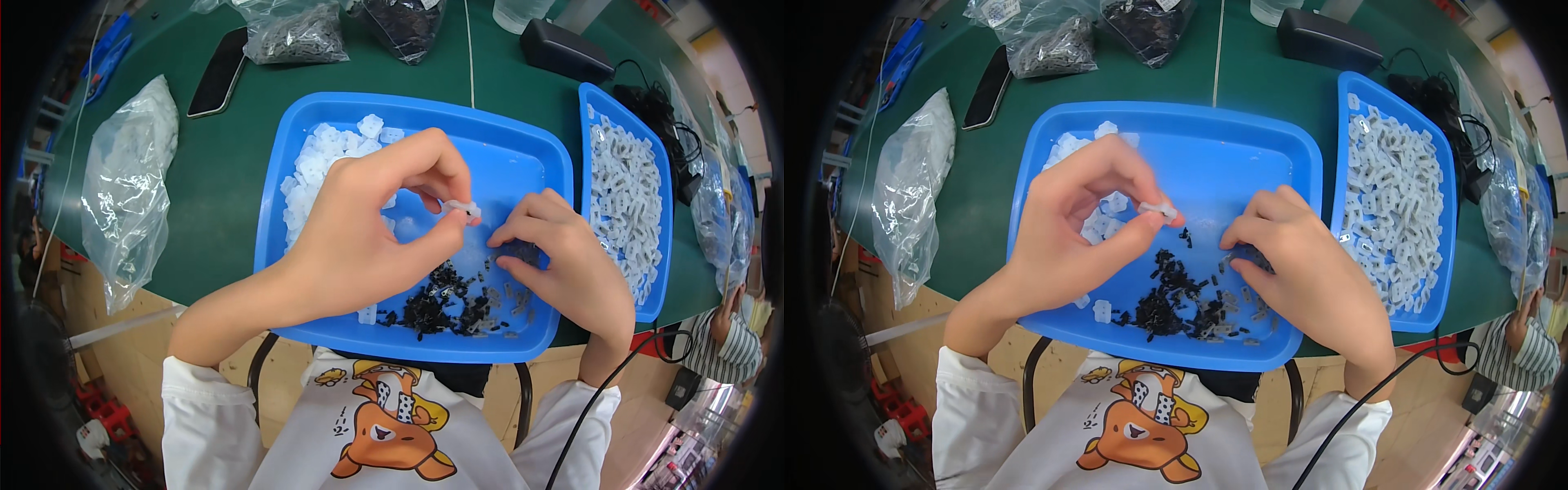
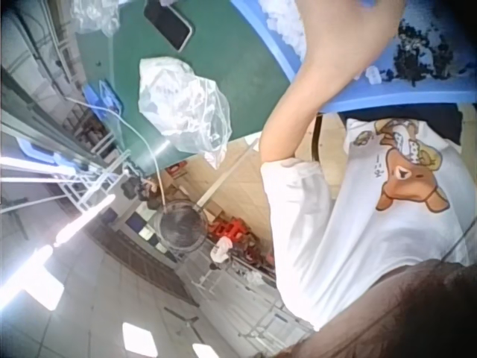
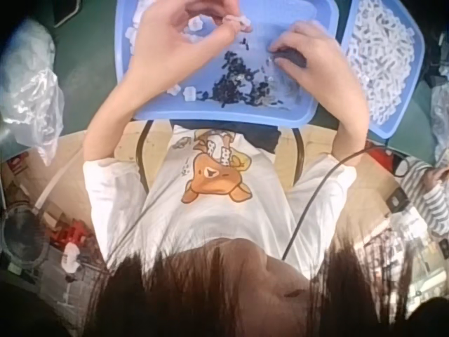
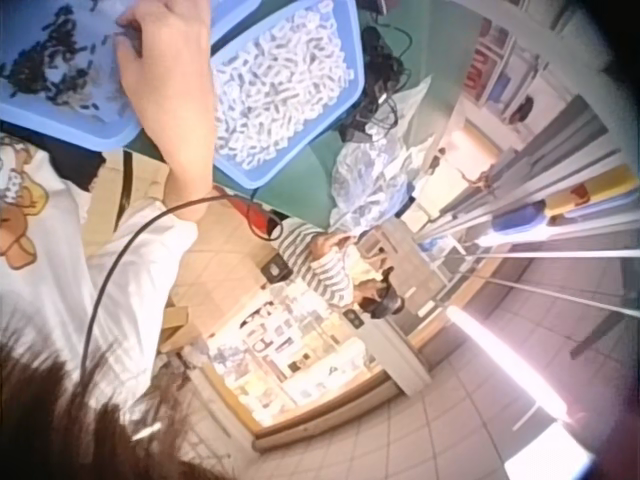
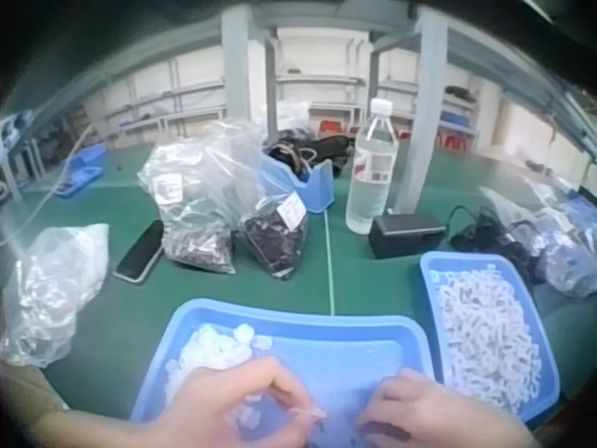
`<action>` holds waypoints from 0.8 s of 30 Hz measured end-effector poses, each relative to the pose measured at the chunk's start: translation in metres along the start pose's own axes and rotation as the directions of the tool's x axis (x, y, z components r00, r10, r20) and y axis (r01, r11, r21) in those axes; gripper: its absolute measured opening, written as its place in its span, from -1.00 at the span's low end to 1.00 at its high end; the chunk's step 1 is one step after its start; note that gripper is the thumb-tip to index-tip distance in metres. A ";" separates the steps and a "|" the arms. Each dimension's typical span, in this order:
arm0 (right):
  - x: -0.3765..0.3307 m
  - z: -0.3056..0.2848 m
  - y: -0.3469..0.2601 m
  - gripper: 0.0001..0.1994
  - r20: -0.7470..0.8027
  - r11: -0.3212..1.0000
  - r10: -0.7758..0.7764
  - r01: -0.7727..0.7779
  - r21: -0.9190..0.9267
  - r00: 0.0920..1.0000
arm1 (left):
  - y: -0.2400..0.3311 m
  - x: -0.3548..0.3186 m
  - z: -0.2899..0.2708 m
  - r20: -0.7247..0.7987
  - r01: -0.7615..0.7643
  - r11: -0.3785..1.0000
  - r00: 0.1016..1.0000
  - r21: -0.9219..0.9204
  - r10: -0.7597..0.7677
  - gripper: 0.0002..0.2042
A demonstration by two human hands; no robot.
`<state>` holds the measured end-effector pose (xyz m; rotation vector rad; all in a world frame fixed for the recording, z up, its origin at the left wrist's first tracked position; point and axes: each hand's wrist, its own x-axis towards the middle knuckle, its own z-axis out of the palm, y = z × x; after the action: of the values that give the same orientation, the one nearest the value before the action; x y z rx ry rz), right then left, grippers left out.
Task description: Assembling small white and black plastic components into a housing on a workbench.
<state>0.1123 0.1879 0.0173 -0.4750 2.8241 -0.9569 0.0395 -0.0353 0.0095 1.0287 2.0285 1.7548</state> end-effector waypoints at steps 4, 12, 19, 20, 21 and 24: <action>0.000 0.003 0.000 -0.79 0.021 1.000 -0.014 0.015 -0.019 1.000 | 0.002 -0.001 -0.001 0.013 0.007 0.996 1.000 -0.091 -0.006 -0.87; 0.008 -0.003 -0.014 -0.87 -0.182 0.986 0.035 -0.004 0.164 0.983 | 0.000 0.000 -0.003 0.067 0.028 0.967 0.998 -0.255 -0.012 -0.69; 0.010 -0.003 -0.012 -0.81 -0.404 0.935 -0.114 0.235 0.265 0.908 | 0.003 0.000 0.002 -0.021 0.079 0.963 0.996 -0.257 -0.087 -0.69; 0.010 -0.003 -0.013 -0.80 -0.416 0.931 -0.137 0.259 0.255 0.899 | 0.002 -0.001 0.001 -0.021 0.057 0.982 0.998 -0.181 -0.062 -0.68; 0.010 -0.002 -0.014 -0.80 -0.427 0.927 -0.160 0.284 0.245 0.890 | 0.000 -0.001 0.000 -0.018 0.034 0.994 0.999 -0.103 -0.036 -0.66; 0.010 -0.002 -0.015 -0.79 -0.445 0.926 -0.165 0.294 0.238 0.880 | 0.000 -0.001 0.000 -0.015 -0.064 0.995 0.998 0.076 0.065 -0.64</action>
<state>0.1059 0.1744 0.0281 -0.6476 2.9388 -1.6937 0.0397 -0.0359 0.0090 1.1172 2.1100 1.7364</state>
